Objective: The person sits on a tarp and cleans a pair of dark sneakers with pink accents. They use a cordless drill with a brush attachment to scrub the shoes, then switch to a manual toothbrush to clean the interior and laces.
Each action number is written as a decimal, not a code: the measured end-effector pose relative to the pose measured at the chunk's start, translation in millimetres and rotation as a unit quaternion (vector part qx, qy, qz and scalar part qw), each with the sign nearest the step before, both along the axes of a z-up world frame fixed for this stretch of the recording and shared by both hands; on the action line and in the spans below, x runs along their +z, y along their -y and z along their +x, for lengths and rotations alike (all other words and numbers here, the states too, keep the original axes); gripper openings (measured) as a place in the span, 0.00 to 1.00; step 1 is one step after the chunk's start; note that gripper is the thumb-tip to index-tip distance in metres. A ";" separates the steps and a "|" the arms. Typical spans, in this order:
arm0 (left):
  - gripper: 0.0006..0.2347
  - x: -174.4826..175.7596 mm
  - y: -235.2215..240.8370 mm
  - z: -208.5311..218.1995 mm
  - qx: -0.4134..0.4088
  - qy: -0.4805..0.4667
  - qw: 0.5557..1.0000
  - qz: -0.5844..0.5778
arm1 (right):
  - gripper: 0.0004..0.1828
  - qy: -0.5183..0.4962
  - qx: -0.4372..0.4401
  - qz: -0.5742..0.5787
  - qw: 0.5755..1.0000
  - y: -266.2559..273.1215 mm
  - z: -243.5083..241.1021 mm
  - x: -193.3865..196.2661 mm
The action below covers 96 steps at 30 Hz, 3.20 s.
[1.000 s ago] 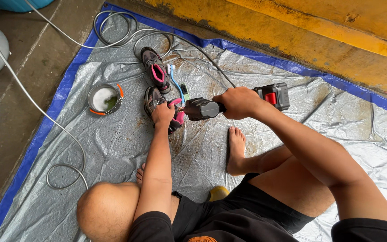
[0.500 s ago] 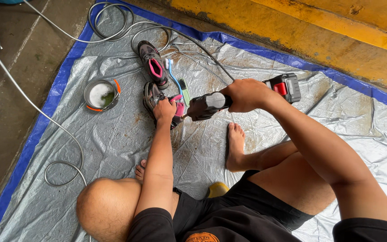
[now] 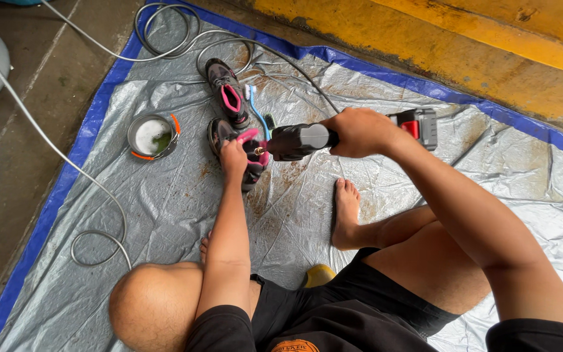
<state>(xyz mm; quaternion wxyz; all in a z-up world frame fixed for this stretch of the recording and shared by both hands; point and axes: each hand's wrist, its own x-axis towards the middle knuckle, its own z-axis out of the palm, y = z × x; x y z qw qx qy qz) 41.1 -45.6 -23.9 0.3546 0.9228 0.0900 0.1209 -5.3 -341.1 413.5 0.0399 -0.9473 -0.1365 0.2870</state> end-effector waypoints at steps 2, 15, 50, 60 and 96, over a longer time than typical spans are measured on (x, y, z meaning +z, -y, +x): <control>0.11 -6.7 -29.9 3.6 -0.007 0.044 0.998 -0.039 | 0.21 0.010 0.009 0.012 1.000 0.5 -1.8 4.1; 0.11 -43.4 -66.8 1.9 0.192 -0.200 0.805 -0.525 | 0.19 0.065 0.082 0.025 0.994 -12.8 -9.2 1.4; 0.20 2.0 -9.2 -26.7 0.121 -0.064 0.990 -0.025 | 0.18 0.049 0.062 -0.010 0.997 -19.9 1.8 14.9; 0.05 29.7 -15.5 -28.3 0.052 0.019 0.998 0.030 | 0.16 0.055 0.111 0.003 0.992 -48.5 -3.5 -2.8; 0.31 67.9 -70.5 -23.5 -0.042 -0.131 0.990 0.017 | 0.21 0.066 0.099 0.014 0.993 -49.5 3.1 1.1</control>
